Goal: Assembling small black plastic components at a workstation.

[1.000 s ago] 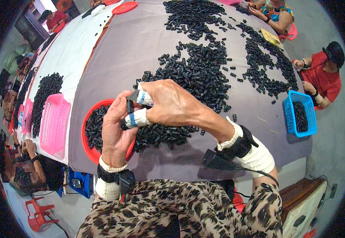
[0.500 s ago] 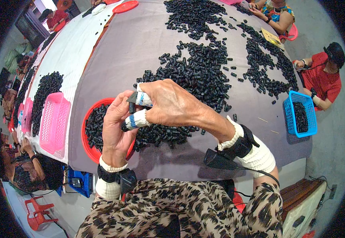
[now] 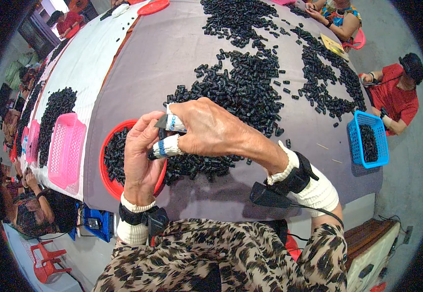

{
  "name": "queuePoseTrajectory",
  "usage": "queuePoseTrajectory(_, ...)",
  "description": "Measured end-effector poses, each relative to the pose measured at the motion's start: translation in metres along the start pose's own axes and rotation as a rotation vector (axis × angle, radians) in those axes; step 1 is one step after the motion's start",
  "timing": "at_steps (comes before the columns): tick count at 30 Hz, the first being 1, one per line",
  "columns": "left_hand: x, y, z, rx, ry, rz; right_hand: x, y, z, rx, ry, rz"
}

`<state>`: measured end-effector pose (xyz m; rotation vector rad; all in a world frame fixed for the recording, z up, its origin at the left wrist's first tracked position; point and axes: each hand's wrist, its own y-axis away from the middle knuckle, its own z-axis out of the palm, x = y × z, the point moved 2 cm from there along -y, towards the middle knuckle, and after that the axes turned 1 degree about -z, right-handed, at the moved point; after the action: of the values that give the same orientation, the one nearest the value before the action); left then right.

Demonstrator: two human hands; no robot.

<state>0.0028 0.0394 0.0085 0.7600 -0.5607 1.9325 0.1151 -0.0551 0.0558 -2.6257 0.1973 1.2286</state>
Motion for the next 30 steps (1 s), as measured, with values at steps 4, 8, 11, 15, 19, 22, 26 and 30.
queuePoseTrajectory(4,0.000,0.001,0.002,0.055,-0.027,0.009,-0.006,0.001,-0.002,-0.002,0.011,-0.025)
queuePoseTrajectory(8,-0.001,0.001,0.001,0.037,-0.041,0.014,-0.006,0.003,-0.001,-0.018,0.011,0.017)
queuePoseTrajectory(11,-0.003,0.002,0.002,0.059,-0.040,0.015,-0.005,0.004,0.000,-0.020,0.026,0.019)
queuePoseTrajectory(15,-0.004,0.002,0.003,0.092,-0.035,0.019,-0.004,0.004,0.001,-0.027,0.047,0.012)
queuePoseTrajectory(19,-0.006,0.001,0.002,0.089,-0.041,0.011,0.001,0.005,0.004,-0.034,-0.001,0.042)
queuePoseTrajectory(22,-0.008,0.001,0.005,0.077,-0.021,0.006,0.008,0.007,0.006,0.027,0.002,-0.063)
queuePoseTrajectory(26,-0.008,0.000,0.004,0.062,0.025,-0.016,0.005,0.006,0.004,-0.002,-0.074,-0.012)
queuePoseTrajectory(30,-0.011,0.000,0.003,0.081,0.005,0.017,0.001,0.008,0.001,-0.034,-0.009,0.031)
